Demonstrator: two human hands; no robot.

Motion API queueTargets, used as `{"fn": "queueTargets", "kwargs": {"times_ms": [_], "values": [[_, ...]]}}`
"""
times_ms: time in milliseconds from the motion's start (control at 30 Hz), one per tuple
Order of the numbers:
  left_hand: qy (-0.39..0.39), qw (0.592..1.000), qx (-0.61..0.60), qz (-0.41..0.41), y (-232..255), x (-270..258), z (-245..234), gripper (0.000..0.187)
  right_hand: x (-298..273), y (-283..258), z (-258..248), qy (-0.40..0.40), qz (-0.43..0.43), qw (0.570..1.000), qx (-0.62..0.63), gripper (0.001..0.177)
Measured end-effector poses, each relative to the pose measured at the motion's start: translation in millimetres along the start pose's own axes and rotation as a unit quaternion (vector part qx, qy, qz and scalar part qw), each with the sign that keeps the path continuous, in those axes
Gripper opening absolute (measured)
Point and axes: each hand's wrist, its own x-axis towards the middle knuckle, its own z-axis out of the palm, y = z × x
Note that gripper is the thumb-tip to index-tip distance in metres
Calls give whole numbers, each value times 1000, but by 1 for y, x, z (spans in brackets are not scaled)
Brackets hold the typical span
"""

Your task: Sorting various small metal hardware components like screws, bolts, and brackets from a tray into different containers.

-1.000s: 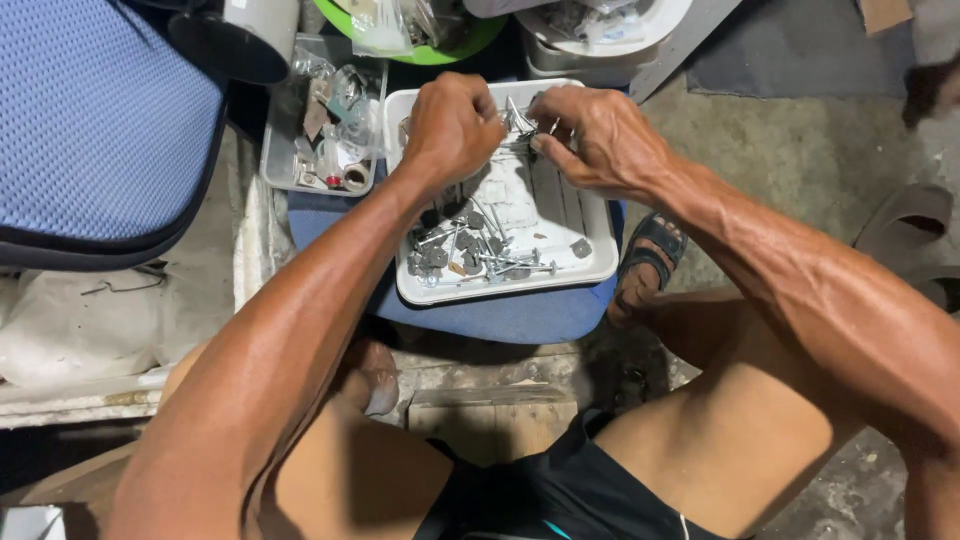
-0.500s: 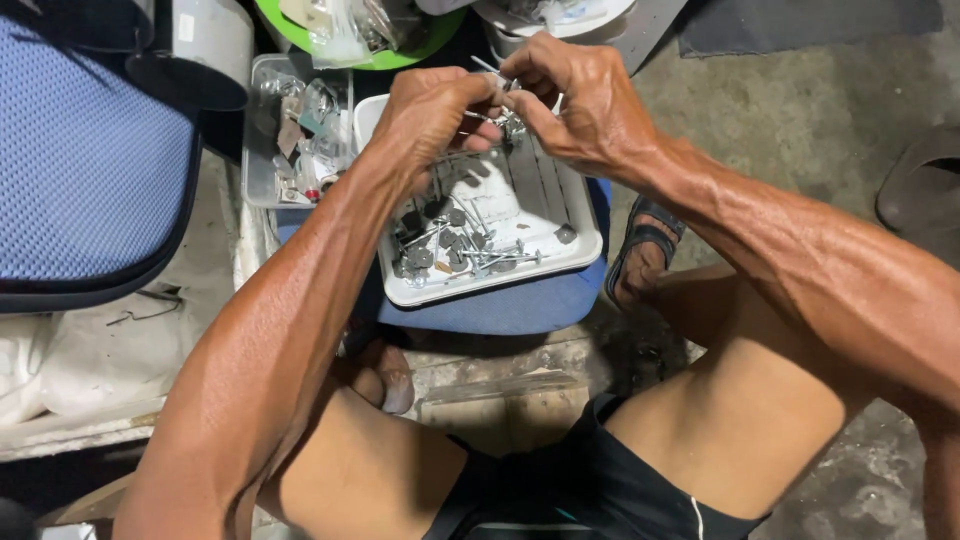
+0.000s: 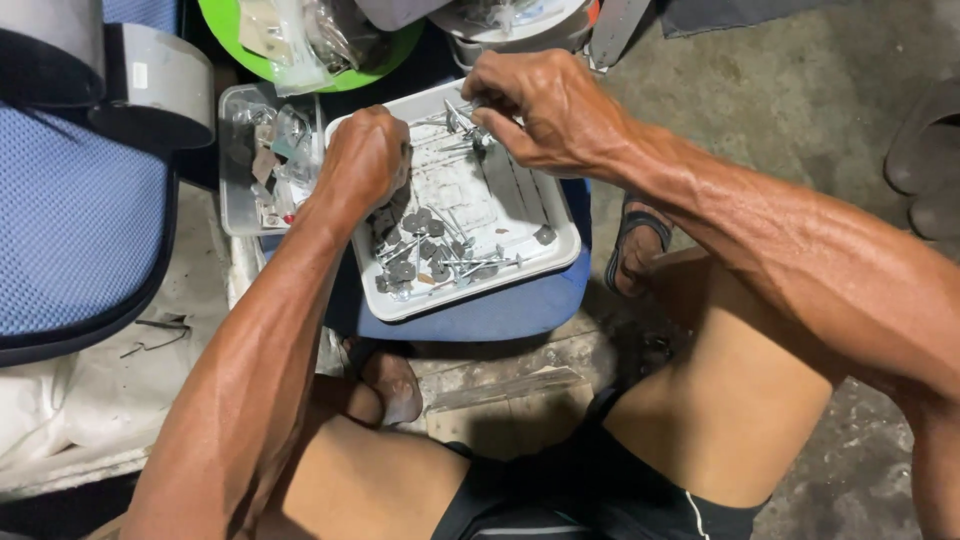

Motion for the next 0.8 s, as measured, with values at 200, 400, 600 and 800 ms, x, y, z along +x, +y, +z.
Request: {"fn": "queueTargets", "kwargs": {"times_ms": [200,400,600,800], "values": [[65,900,-354,-246,40,7,-42,16,6,-7,-5,-41,-9,993,113,9],[38,789,-532,-303,64,-1,-62,7,8,-4,2,-71,0,990,124,11],[50,805,-530,-261,58,-7,-58,5,11,-8,4,-82,19,989,120,10],[42,823,-514,-237,62,-14,-55,11,11,-8,14,-99,18,989,109,10]]}}
